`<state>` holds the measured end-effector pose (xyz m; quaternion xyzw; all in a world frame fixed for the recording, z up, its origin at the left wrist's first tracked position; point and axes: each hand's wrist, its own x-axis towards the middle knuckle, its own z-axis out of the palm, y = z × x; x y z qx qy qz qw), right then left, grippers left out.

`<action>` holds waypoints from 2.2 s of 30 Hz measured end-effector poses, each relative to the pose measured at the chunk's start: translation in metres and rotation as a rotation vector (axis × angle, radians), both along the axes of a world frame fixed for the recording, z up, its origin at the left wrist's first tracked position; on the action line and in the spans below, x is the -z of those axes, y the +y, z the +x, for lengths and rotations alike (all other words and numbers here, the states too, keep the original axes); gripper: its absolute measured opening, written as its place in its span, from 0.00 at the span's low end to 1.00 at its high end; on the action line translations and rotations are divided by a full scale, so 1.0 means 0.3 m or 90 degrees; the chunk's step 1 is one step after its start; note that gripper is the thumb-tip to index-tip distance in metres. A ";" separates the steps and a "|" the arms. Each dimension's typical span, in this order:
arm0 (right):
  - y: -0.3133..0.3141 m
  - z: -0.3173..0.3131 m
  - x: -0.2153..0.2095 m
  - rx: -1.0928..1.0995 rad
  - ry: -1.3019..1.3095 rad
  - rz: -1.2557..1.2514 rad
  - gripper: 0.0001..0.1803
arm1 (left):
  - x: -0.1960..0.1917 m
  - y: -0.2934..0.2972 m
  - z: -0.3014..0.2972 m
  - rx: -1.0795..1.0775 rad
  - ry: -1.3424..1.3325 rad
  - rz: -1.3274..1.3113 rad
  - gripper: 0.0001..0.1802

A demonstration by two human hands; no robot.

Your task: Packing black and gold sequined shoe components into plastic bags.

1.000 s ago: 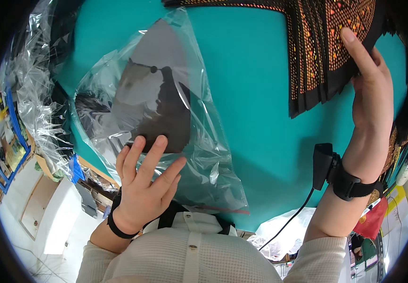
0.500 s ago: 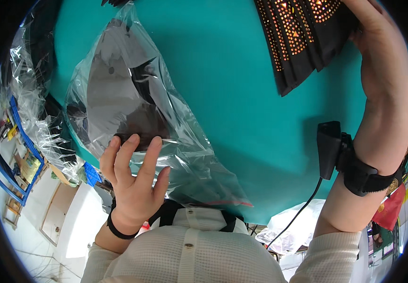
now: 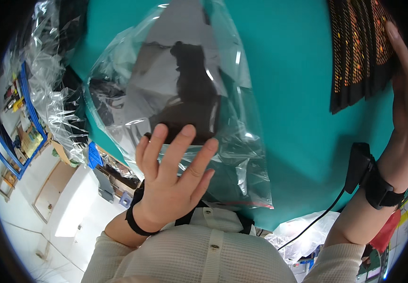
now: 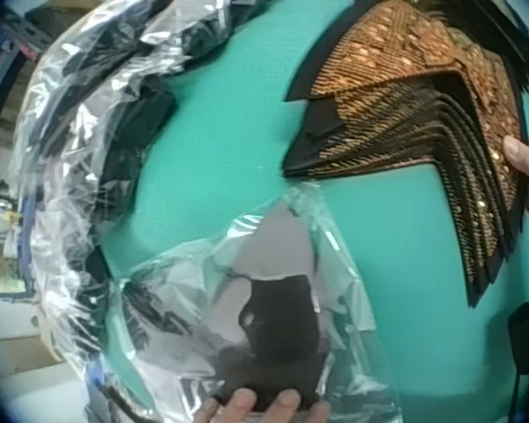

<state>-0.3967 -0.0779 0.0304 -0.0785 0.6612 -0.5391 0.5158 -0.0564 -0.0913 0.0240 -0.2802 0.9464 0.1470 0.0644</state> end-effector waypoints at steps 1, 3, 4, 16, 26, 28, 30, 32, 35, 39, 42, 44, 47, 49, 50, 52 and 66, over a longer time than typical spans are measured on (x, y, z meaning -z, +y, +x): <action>0.023 -0.023 0.070 0.006 0.126 0.044 0.25 | 0.002 0.000 0.010 -0.002 0.010 0.027 0.26; 0.082 -0.099 0.182 0.024 0.386 0.129 0.25 | 0.002 0.013 0.009 -0.022 0.043 0.066 0.24; 0.093 -0.129 0.193 0.015 0.391 0.122 0.25 | 0.003 0.019 0.009 -0.033 0.047 0.062 0.24; 0.102 -0.074 0.126 -0.041 0.266 0.180 0.26 | -0.004 -0.006 0.020 -0.021 0.098 0.208 0.22; 0.254 -0.436 -0.031 0.175 0.255 0.224 0.29 | -0.087 -0.058 -0.028 0.049 0.202 0.099 0.15; 0.340 -0.589 0.006 0.308 0.250 0.159 0.25 | -0.071 -0.044 0.005 0.026 0.198 0.193 0.20; 0.376 -0.714 0.072 0.404 0.306 0.182 0.24 | -0.064 -0.057 0.035 0.045 0.175 0.131 0.22; 0.341 -0.737 0.100 0.419 0.291 0.167 0.23 | -0.076 -0.026 0.081 -0.068 0.141 0.150 0.21; 0.434 -0.837 0.050 -0.031 0.701 0.316 0.22 | -0.053 -0.026 0.059 -0.095 0.168 0.128 0.22; 0.040 -0.455 0.018 0.217 0.282 0.178 0.22 | -0.037 0.003 0.057 -0.126 0.163 0.112 0.26; -0.168 -0.121 -0.036 0.152 0.249 0.197 0.20 | -0.008 0.055 0.080 -0.153 0.136 0.117 0.24; -0.226 -0.073 -0.032 0.123 0.238 0.201 0.20 | -0.006 0.067 0.104 -0.181 0.132 0.113 0.22; -0.311 0.117 -0.121 0.107 0.253 0.202 0.18 | -0.006 0.058 0.099 -0.215 0.232 0.042 0.20; -0.395 0.338 -0.184 0.100 0.262 0.200 0.18 | 0.006 0.049 0.102 -0.257 0.240 0.011 0.20; -0.397 0.353 -0.181 0.091 0.265 0.197 0.17 | 0.008 0.048 0.116 -0.296 0.248 -0.023 0.21; -0.329 0.269 -0.130 0.070 0.265 0.193 0.16 | 0.005 0.042 0.143 -0.317 0.189 0.017 0.21; 0.500 -1.386 0.153 0.083 0.397 0.192 0.11 | 0.009 0.028 0.176 -0.311 0.177 0.048 0.20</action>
